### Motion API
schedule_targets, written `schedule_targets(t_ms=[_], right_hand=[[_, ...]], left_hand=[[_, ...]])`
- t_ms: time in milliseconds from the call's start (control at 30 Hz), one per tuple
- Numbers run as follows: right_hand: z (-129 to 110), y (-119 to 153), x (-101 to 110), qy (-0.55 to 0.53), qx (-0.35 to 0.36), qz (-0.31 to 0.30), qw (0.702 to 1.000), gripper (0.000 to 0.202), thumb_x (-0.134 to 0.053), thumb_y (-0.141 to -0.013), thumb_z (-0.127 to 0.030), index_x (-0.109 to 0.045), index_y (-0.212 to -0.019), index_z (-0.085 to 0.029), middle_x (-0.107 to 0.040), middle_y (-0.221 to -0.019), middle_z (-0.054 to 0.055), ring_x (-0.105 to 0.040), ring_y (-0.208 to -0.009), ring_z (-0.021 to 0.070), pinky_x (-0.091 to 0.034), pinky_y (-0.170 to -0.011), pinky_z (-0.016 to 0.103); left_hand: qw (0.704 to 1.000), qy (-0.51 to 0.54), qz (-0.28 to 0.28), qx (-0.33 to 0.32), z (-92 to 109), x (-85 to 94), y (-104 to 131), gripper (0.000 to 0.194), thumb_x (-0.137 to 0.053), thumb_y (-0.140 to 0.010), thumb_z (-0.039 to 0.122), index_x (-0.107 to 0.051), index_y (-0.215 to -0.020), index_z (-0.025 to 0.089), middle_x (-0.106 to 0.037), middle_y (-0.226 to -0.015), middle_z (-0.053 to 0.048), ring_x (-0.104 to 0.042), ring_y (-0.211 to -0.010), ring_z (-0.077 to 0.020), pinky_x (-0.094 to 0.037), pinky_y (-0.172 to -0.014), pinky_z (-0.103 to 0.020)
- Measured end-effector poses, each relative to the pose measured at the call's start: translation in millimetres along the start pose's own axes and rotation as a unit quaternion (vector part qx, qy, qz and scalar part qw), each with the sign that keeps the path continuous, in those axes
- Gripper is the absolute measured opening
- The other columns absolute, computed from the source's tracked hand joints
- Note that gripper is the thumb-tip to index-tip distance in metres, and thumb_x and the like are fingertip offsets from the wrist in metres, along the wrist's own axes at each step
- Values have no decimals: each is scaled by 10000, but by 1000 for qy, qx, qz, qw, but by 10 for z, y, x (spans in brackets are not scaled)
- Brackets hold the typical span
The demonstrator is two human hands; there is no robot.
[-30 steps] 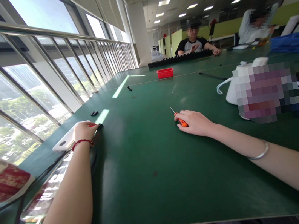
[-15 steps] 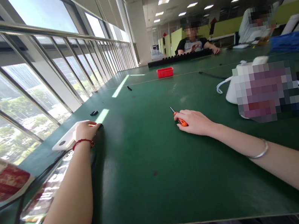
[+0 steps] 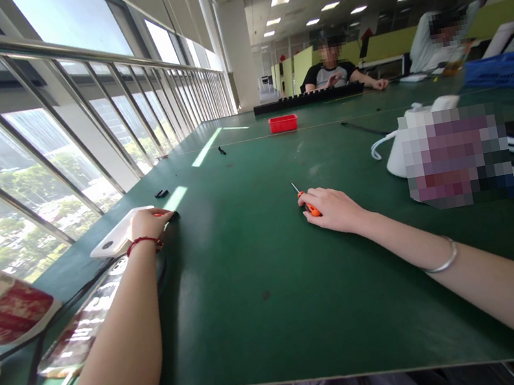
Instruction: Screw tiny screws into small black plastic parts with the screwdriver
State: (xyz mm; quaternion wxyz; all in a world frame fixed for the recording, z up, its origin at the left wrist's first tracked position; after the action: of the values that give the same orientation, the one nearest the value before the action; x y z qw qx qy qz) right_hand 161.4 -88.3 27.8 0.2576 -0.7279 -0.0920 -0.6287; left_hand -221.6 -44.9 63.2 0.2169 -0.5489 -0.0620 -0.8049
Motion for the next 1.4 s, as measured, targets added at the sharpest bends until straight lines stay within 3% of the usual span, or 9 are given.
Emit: schedule_targets(t_ms=[200, 433, 633, 733, 833, 967, 1067, 1233, 1400], right_hand=[[-5, 1, 7, 4, -4, -3, 1000, 221, -471, -873, -269, -595, -1037, -188, -628, -979, 66, -597, -880, 201, -449, -735, 322], [-11, -1, 8, 5, -1, -5, 1000, 225, -471, -871, -271, -595, -1040, -188, -629, -980, 63, -596, -893, 205, -452, -761, 332], [-9, 9, -5, -4, -2, 1, 1000, 235, -478, -862, -265, -606, -1040, -182, -634, -976, 63, -600, -888, 213, -456, -776, 351], [11, 32, 30, -38, -30, 36, 998, 212, -508, -847, -291, -620, -1005, -204, -658, -958, 50, -617, -852, 203, -459, -746, 335], [20, 101, 133, -115, -66, 105, 986, 184, -524, -846, -352, -629, -934, -229, -692, -947, 21, -633, -787, 180, -450, -662, 297], [-87, 285, 311, -191, -56, 184, 962, 173, -510, -859, -347, -621, -836, -216, -696, -784, 4, -627, -659, 147, -440, -611, 271], [-211, 459, 444, -207, -25, 228, 951, 136, -509, -847, -301, -599, -888, -206, -701, -834, 25, -634, -670, 144, -462, -636, 270], [-316, 647, 648, -215, -1, 303, 928, 51, -530, -782, -251, -520, -740, -225, -640, -651, -10, -563, -520, 116, -434, -528, 245], [-306, 652, 745, -238, 6, 336, 911, 93, -532, -740, -196, -493, -660, -225, -558, -542, -38, -506, -457, 99, -405, -483, 231]], left_hand=[[999, -4, 30, -25, 20, -5, -45, 282, -648, -783, 298, -721, -991, 122, -572, -551, 46, -513, -631, -114, -340, -576, -178], [999, -32, 13, -32, 58, -52, -66, 265, -640, -785, 309, -734, -960, 134, -553, -469, 43, -537, -607, -136, -341, -557, -194], [997, -52, 9, -53, 101, -86, -95, 280, -654, -769, 313, -730, -980, 146, -708, -822, -18, -603, -765, -172, -396, -606, -219], [994, -37, 4, -103, 368, -200, -32, 252, -653, -762, 303, -731, -955, 161, -726, -919, -46, -638, -848, -208, -453, -661, -249], [980, 19, -21, -195, 834, -418, 174, 199, -650, -747, 261, -728, -910, 179, -732, -873, -43, -660, -844, -203, -494, -716, -256], [930, 72, -61, -354, 1521, -701, 703, 168, -602, -770, 235, -719, -885, 199, -729, -888, -26, -663, -861, -189, -509, -773, -264], [894, 81, -57, -436, 1869, -784, 1116, 163, -580, -781, 203, -707, -884, 203, -717, -930, -19, -652, -881, -185, -501, -794, -273], [884, 95, -49, -455, 2059, -829, 1465, 149, -562, -791, 183, -686, -871, 205, -695, -938, -20, -638, -859, -179, -492, -738, -266], [880, 91, -66, -462, 2036, -928, 1509, 124, -557, -802, 191, -669, -854, 194, -674, -932, -29, -626, -841, -175, -483, -700, -260]])
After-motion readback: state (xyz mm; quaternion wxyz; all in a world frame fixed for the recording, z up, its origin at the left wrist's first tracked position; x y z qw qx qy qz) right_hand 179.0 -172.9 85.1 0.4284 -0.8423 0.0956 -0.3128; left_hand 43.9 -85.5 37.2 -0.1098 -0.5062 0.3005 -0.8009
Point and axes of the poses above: each hand's wrist, its own y-axis away from the middle knuckle, its own x-axis out of the back of the hand, z = x × y, the point moved 7 cm from there along -y, towards the middle knuckle
